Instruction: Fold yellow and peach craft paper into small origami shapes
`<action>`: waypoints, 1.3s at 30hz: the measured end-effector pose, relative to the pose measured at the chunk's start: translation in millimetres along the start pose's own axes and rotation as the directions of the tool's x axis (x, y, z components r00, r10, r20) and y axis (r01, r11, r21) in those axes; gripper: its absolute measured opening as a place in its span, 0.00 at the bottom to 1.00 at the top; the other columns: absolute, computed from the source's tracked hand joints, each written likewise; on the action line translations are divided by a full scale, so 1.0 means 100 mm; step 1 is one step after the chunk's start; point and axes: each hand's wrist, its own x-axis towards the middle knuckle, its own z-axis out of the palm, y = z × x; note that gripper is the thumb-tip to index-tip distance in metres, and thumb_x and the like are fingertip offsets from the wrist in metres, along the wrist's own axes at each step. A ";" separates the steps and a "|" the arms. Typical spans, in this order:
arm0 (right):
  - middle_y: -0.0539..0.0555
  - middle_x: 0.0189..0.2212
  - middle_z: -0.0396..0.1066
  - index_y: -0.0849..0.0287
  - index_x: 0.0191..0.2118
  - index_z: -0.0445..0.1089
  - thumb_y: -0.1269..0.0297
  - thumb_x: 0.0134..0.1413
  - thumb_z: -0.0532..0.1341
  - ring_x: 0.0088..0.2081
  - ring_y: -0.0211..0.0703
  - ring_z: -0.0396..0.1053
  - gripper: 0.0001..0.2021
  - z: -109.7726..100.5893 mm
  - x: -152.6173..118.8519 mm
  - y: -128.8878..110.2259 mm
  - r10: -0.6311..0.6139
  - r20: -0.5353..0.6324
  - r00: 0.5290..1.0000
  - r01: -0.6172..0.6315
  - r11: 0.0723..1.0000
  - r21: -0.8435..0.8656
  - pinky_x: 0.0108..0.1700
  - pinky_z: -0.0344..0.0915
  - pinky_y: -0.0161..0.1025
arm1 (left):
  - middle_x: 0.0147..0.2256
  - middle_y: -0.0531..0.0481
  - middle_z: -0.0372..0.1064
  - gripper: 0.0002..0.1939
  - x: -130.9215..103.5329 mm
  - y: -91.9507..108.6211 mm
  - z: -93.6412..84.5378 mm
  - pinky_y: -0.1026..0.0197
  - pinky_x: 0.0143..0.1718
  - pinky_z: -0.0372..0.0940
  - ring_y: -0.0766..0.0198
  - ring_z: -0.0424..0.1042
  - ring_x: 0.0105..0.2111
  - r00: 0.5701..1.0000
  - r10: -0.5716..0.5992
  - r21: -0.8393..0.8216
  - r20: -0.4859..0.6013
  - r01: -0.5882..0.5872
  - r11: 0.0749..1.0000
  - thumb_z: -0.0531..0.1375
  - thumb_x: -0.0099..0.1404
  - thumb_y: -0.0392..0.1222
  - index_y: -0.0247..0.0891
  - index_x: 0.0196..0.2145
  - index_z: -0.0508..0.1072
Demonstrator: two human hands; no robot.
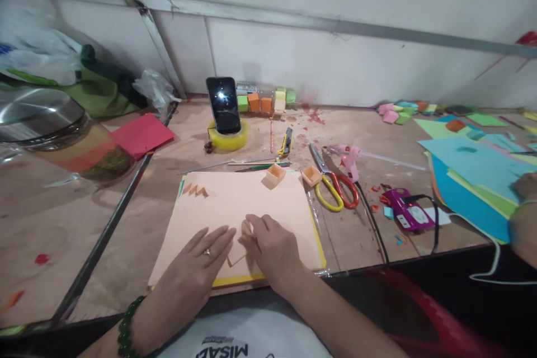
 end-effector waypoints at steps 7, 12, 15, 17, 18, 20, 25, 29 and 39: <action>0.54 0.29 0.73 0.61 0.32 0.70 0.76 0.64 0.49 0.33 0.42 0.65 0.15 -0.14 0.02 -0.06 -0.431 0.049 0.901 0.419 0.894 0.158 0.37 0.66 0.39 | 0.51 0.37 0.71 0.28 0.02 0.02 -0.01 0.51 0.54 0.64 0.54 0.71 0.50 0.995 -0.002 -0.015 0.099 0.003 1.000 0.47 0.53 0.21 0.26 0.52 0.68; 0.57 0.33 0.75 0.63 0.38 0.71 0.78 0.63 0.49 0.37 0.43 0.68 0.14 -0.18 -0.08 0.00 -0.445 0.062 0.893 0.425 0.882 0.206 0.37 0.70 0.39 | 0.54 0.36 0.69 0.32 0.02 0.01 -0.08 0.48 0.54 0.65 0.53 0.68 0.54 0.982 -0.002 -0.097 0.186 0.020 0.995 0.48 0.51 0.20 0.30 0.55 0.64; 0.57 0.36 0.75 0.63 0.42 0.71 0.79 0.61 0.48 0.39 0.43 0.69 0.15 -0.20 -0.14 0.02 -0.411 0.032 0.911 0.394 0.891 0.226 0.39 0.72 0.39 | 0.57 0.35 0.65 0.33 0.01 0.02 -0.14 0.45 0.55 0.64 0.49 0.65 0.57 0.970 0.015 -0.090 0.241 0.007 0.996 0.50 0.53 0.22 0.32 0.57 0.63; 0.57 0.36 0.75 0.63 0.42 0.71 0.80 0.60 0.48 0.39 0.43 0.69 0.16 -0.20 -0.16 0.01 -0.383 0.034 0.923 0.366 0.903 0.223 0.39 0.72 0.40 | 0.58 0.33 0.64 0.33 -0.01 0.03 -0.18 0.43 0.55 0.64 0.47 0.65 0.57 0.966 0.022 -0.085 0.258 0.000 0.996 0.51 0.54 0.24 0.33 0.58 0.63; 0.57 0.35 0.75 0.63 0.41 0.71 0.80 0.59 0.47 0.39 0.43 0.68 0.16 -0.20 -0.17 0.01 -0.374 0.037 0.927 0.357 0.907 0.222 0.40 0.72 0.40 | 0.58 0.32 0.63 0.33 -0.02 0.03 -0.19 0.42 0.54 0.64 0.46 0.64 0.57 0.966 0.030 -0.083 0.257 -0.008 0.996 0.51 0.53 0.25 0.33 0.58 0.63; 0.57 0.34 0.74 0.63 0.40 0.71 0.80 0.59 0.47 0.37 0.43 0.68 0.16 -0.19 -0.17 -0.01 -0.363 0.034 0.931 0.348 0.913 0.214 0.39 0.72 0.39 | 0.58 0.32 0.63 0.35 -0.05 0.03 -0.19 0.42 0.54 0.65 0.45 0.64 0.58 0.971 0.055 -0.070 0.234 -0.039 0.997 0.52 0.51 0.25 0.35 0.59 0.63; 0.56 0.35 0.74 0.62 0.40 0.70 0.78 0.59 0.50 0.37 0.43 0.66 0.13 -0.17 -0.20 -0.02 -0.331 0.076 0.941 0.317 0.937 0.148 0.38 0.70 0.39 | 0.59 0.35 0.62 0.38 -0.12 -0.03 -0.12 0.48 0.51 0.68 0.47 0.64 0.57 0.991 0.113 -0.008 0.074 -0.113 0.994 0.51 0.53 0.25 0.39 0.62 0.59; 0.56 0.34 0.73 0.62 0.39 0.70 0.78 0.56 0.52 0.35 0.45 0.64 0.12 -0.22 -0.28 0.00 -0.266 0.139 0.954 0.258 0.963 0.075 0.36 0.69 0.41 | 0.58 0.36 0.64 0.34 -0.12 -0.08 -0.11 0.49 0.49 0.69 0.48 0.66 0.56 0.988 0.143 -0.006 0.051 -0.143 0.990 0.51 0.57 0.28 0.41 0.61 0.61; 0.56 0.36 0.74 0.58 0.37 0.71 0.77 0.55 0.51 0.37 0.42 0.71 0.13 -0.91 -0.36 0.68 0.156 0.054 0.986 -0.157 0.987 0.024 0.38 0.67 0.37 | 0.56 0.44 0.68 0.24 0.01 -0.22 -0.22 0.47 0.51 0.66 0.49 0.67 0.54 0.982 0.154 -0.176 0.110 -0.133 0.975 0.56 0.61 0.35 0.51 0.55 0.69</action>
